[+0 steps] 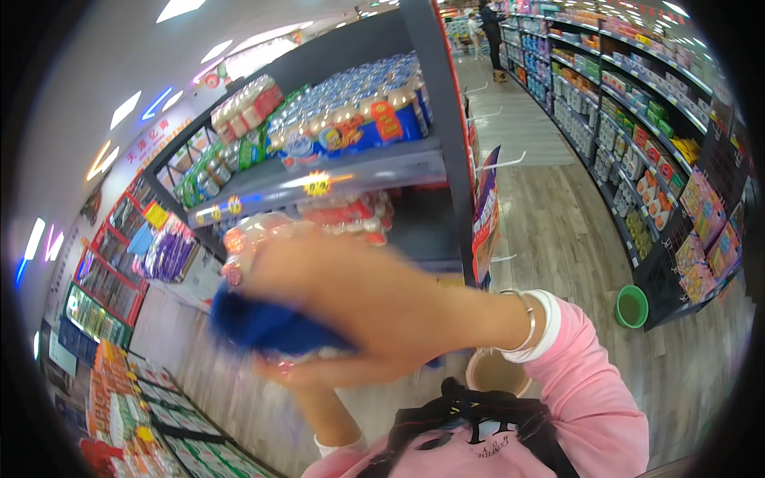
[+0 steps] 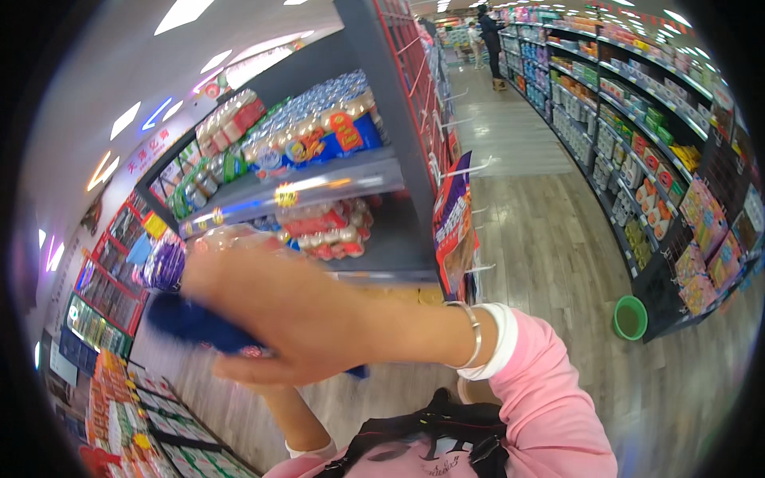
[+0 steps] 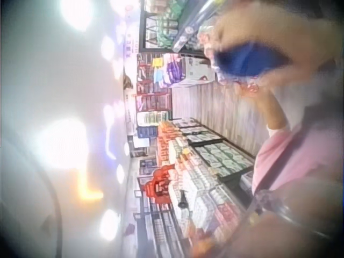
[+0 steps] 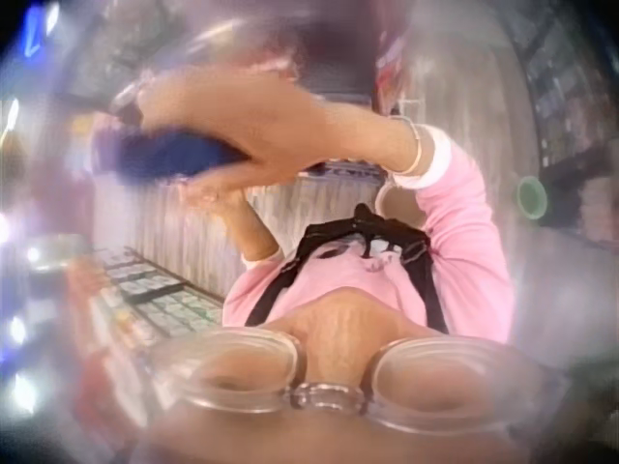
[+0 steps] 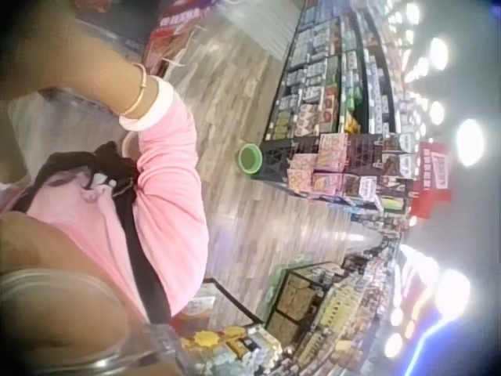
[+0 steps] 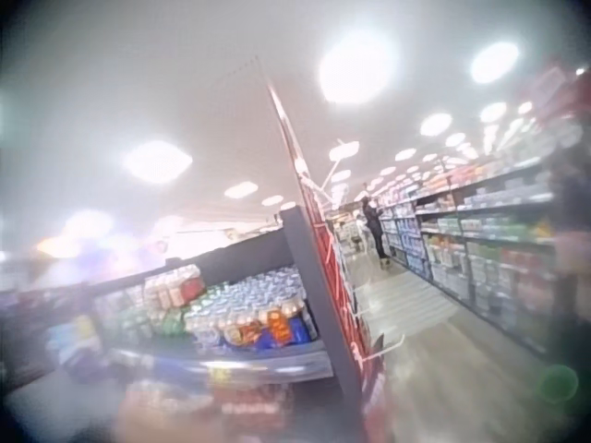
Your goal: The person stocks a refrigerated display shelf with yogurt drinks. They pick up multi-packs of bottles, wipe them with a blue cloth, and place them on the shelf, occasionally rearranging existing items.
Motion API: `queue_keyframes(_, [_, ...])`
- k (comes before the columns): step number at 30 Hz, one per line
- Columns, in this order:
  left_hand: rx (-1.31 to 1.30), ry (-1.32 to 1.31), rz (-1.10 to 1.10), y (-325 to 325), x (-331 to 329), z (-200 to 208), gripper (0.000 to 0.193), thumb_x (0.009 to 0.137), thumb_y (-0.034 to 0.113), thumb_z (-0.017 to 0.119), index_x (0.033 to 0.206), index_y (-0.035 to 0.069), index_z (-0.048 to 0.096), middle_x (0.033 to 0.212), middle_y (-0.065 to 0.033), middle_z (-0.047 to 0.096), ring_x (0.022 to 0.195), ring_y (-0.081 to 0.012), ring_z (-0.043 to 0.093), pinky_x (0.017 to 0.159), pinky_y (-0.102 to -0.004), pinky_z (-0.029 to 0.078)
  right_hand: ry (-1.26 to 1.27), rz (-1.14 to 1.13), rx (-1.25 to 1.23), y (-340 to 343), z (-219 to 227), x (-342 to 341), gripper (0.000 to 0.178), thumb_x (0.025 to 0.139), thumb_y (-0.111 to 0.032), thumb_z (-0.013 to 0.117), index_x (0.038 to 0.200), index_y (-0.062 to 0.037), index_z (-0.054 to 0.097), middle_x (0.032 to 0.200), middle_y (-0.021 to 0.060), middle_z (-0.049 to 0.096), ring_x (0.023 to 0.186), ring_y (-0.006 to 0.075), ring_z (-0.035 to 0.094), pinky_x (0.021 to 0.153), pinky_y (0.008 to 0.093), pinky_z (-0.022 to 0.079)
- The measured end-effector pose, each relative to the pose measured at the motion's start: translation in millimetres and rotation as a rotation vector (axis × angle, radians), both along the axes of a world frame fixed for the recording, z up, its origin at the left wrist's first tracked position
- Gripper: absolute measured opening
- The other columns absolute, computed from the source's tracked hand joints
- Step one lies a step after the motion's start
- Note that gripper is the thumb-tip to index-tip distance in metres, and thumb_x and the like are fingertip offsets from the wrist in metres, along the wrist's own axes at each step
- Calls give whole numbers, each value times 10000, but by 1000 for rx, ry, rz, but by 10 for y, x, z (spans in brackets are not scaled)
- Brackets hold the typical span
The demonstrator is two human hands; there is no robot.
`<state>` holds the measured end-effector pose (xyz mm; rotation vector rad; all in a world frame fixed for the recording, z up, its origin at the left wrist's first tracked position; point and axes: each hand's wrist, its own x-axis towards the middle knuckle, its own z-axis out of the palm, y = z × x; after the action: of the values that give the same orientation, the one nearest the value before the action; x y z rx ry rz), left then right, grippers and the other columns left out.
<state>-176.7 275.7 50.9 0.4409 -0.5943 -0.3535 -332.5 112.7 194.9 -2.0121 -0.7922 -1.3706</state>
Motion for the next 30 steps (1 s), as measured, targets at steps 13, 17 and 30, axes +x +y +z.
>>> queue_keyframes(13, [411,-720,896,57,-268,-1081,542,792,274,634,1214,-33,487,1164,-201,572,989,-319,620,803,-397,530,136,-610,-175,45,-294,255,335,648,-191,709,970,-180,618,922,64,566,889,269,560,736,377,457])
queue_keyframes(17, [325,-237,138,-171,-339,-761,609,777,249,624,1281,-37,436,1207,-201,549,1042,-328,600,839,-406,524,209,-623,-248,-27,-727,-271,538,568,-171,781,1083,-205,627,1084,85,540,968,312,543,801,411,466])
queue_keyframes(30, [675,-34,-82,-1167,539,-858,509,788,250,656,1196,15,463,1062,-79,565,938,-170,584,796,-315,497,625,-800,1273,332,-2679,-1651,378,697,-19,639,1070,-36,583,956,61,586,905,163,572,791,296,469])
